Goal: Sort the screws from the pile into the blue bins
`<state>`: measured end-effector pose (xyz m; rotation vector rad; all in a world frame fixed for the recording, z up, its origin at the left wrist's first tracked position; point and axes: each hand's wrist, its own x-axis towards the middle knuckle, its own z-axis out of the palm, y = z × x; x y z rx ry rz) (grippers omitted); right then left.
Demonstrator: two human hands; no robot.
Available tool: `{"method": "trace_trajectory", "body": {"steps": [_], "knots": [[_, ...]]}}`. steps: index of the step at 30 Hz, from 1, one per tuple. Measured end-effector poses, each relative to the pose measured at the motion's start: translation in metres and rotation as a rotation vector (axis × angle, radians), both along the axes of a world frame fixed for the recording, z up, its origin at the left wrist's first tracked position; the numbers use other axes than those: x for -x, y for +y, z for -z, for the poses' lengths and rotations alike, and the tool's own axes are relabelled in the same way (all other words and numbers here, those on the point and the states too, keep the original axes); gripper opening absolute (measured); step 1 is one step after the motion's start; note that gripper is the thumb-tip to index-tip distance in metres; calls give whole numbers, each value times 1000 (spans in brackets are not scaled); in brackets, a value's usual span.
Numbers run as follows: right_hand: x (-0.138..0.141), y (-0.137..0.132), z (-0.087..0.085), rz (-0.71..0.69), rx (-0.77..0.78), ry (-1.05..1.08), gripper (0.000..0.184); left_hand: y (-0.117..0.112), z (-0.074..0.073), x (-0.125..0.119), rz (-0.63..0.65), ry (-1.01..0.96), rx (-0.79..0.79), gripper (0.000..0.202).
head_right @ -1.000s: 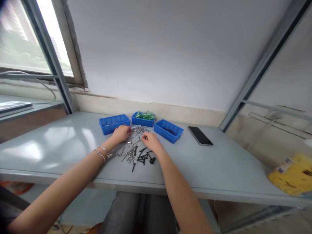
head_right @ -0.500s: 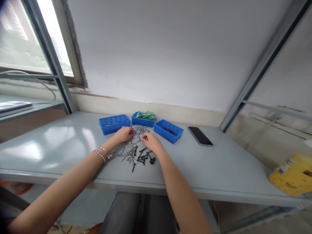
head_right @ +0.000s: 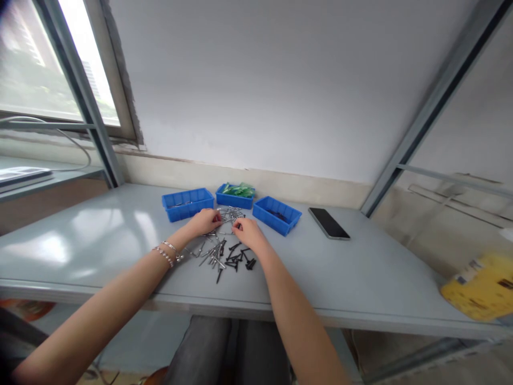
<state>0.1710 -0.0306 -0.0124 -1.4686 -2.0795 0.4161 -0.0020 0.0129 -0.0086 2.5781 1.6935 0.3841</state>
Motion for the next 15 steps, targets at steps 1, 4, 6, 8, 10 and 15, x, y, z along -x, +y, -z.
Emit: {"method": "trace_trajectory", "body": {"steps": [1, 4, 6, 8, 10, 15], "knots": [[0, 0, 0, 0, 2, 1, 10, 0, 0, 0, 0, 0, 3, 19], [0, 0, 0, 3, 3, 0, 10, -1, -1, 0, 1, -6, 10, 16], [0, -1, 0, 0, 0, -4, 10, -1, -2, 0, -10, -12, 8, 17], [0, -1, 0, -3, -2, -6, 11, -1, -2, 0, -25, -24, 10, 19], [0, -1, 0, -3, 0, -5, 11, -1, -2, 0, -31, -37, 21, 20], [0, -2, -2, -1, -3, -12, 11, -2, -3, -2, -36, -34, 66, 21]]}}
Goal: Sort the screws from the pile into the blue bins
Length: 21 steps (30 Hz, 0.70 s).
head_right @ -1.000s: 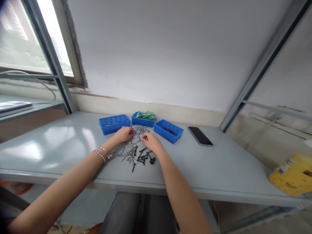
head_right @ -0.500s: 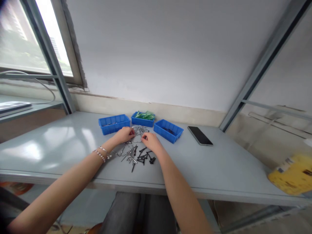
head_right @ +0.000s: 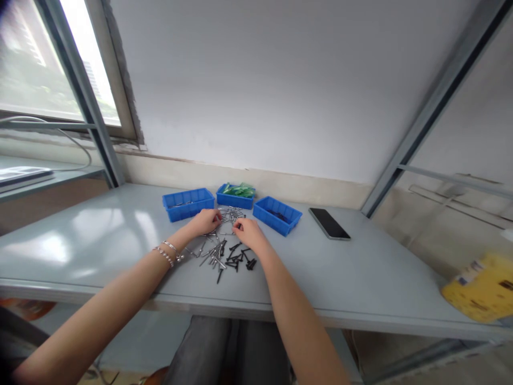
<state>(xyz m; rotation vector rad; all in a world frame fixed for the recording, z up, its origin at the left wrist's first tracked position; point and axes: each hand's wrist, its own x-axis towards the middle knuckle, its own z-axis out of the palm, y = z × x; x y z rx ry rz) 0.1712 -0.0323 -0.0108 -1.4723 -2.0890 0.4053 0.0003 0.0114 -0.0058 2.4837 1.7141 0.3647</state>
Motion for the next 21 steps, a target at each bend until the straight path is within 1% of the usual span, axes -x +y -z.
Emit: {"method": "trace_trajectory", "body": {"steps": [5, 12, 17, 21], "knots": [[0, -1, -1, -1, 7, -6, 11, -3, -2, -1, -37, 3, 5, 27], [0, 0, 0, 0, 2, -8, 11, -1, -2, -2, -33, -3, 41, 23], [0, 1, 1, 3, -2, 5, 11, 0, -3, -2, -36, -17, -8, 19], [-1, 3, 2, 37, -37, 30, 12, -2, -3, -4, 11, -70, -69, 19]]}}
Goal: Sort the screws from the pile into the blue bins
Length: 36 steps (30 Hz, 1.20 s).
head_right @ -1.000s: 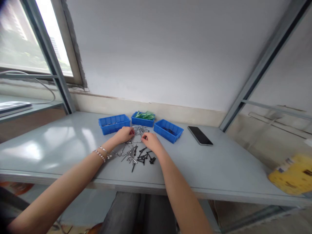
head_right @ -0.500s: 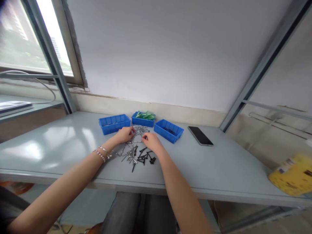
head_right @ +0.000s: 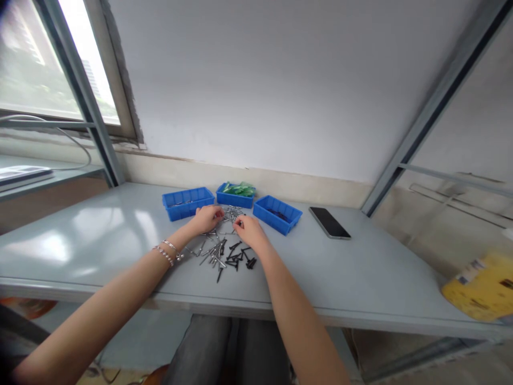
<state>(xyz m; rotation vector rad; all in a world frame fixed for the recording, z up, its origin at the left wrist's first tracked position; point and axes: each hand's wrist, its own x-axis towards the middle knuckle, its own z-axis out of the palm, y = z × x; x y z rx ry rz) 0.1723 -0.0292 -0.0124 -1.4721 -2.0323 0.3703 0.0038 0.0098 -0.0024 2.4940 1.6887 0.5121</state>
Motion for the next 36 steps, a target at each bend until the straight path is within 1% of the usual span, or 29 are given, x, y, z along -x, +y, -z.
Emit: {"method": "trace_trajectory", "body": {"steps": [4, 7, 11, 17, 21, 25, 32, 36], "knots": [[-1, 1, -1, 48, -64, 42, 18, 0, 0, -2, 27, -37, -19, 18], [-1, 1, -1, 48, -87, 68, 20, 1, 1, -3, 58, -50, -25, 16], [-1, 2, 0, 30, -92, 72, 20, -1, -1, -5, 103, -70, -15, 11], [-1, 3, 0, 27, -86, 58, 20, -8, -7, -8, 172, -83, -44, 14], [-1, 2, 0, 12, -97, 41, 21, -9, -5, -8, 232, -107, -93, 10], [-1, 1, 0, 4, -88, 17, 24, -9, -3, -8, 280, -135, -105, 8], [0, 1, -1, -7, -73, 20, 24, -10, -4, -8, 311, -134, -83, 10], [0, 1, 0, -16, -65, 8, 20, -11, -5, -10, 323, -154, -89, 9]]}}
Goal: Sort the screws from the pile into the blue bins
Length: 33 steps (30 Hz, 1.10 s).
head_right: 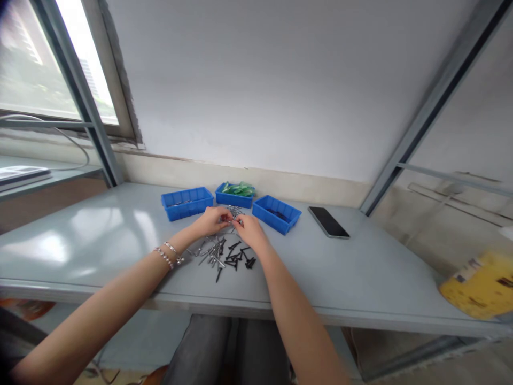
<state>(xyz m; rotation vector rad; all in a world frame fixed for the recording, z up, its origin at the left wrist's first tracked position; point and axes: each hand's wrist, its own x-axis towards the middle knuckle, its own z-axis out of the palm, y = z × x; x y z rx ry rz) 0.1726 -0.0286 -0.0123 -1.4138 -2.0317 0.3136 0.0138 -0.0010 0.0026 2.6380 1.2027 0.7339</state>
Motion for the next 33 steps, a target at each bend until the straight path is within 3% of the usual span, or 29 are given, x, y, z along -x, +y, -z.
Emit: {"method": "trace_trajectory", "body": {"steps": [8, 15, 33], "knots": [[-1, 2, 2, -17, -14, -24, 20, 0, 2, -1, 59, -21, -6, 10], [-1, 1, 1, 3, -37, 0, 17, -1, 2, 0, 46, -6, -13, 16], [-1, 1, 1, -2, -52, 29, 24, 2, 4, 1, 54, -57, -80, 10]]}}
